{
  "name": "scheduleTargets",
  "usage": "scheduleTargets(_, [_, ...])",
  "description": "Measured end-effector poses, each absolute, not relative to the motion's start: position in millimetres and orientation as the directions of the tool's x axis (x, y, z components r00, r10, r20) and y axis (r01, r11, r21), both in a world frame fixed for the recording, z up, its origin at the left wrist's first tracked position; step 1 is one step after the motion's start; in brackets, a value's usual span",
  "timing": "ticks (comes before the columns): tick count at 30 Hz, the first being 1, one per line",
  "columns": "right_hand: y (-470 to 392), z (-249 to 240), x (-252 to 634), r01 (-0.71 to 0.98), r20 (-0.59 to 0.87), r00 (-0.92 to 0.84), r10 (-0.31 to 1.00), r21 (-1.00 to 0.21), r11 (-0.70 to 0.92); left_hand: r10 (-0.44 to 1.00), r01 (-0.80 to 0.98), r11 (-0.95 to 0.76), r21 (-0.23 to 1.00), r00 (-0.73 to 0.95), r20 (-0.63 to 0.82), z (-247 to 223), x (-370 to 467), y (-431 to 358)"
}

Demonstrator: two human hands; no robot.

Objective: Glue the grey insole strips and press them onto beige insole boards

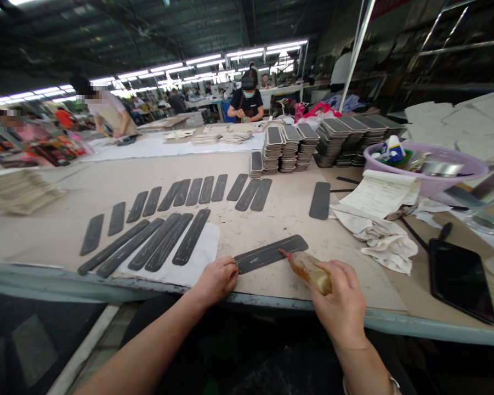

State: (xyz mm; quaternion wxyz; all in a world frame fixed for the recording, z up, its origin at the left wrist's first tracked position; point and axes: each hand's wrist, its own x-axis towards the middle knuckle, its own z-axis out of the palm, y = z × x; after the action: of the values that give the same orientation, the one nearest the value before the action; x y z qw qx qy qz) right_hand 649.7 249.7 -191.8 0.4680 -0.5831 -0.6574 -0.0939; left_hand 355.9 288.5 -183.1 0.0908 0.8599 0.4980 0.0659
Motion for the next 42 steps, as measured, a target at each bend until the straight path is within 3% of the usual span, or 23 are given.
scheduleTargets(4, [250,-187,663,0.895,0.736,0.235,0.635,-0.419,0.154,0.867,0.846,-0.491,0.207,0.498,0.019,-183,356,290])
scheduleTargets(11, [251,-180,643,0.833,0.745,0.095,0.660,-0.423,0.357,0.860,0.841,-0.502,0.200,0.510,0.013,-185,355,290])
scheduleTargets(17, [262,-184,662,0.893,0.754,0.293,0.588,-0.436,0.114,0.860,0.845,-0.501,0.188,0.510,0.001,-183,357,289])
scheduleTargets(22, [262,-183,666,0.873,0.733,0.266,0.625,-0.458,0.165,0.862,0.847,-0.498,0.188,0.507,0.000,-184,356,290])
scheduleTargets(30, [276,-185,673,0.872,0.717,0.342,0.608,-0.483,0.079,0.863,0.844,-0.491,0.217,0.505,-0.014,-184,356,291])
scheduleTargets(42, [254,-185,682,0.907,0.739,0.337,0.584,-0.420,0.009,0.865,0.848,-0.493,0.196,0.502,0.007,-185,357,291])
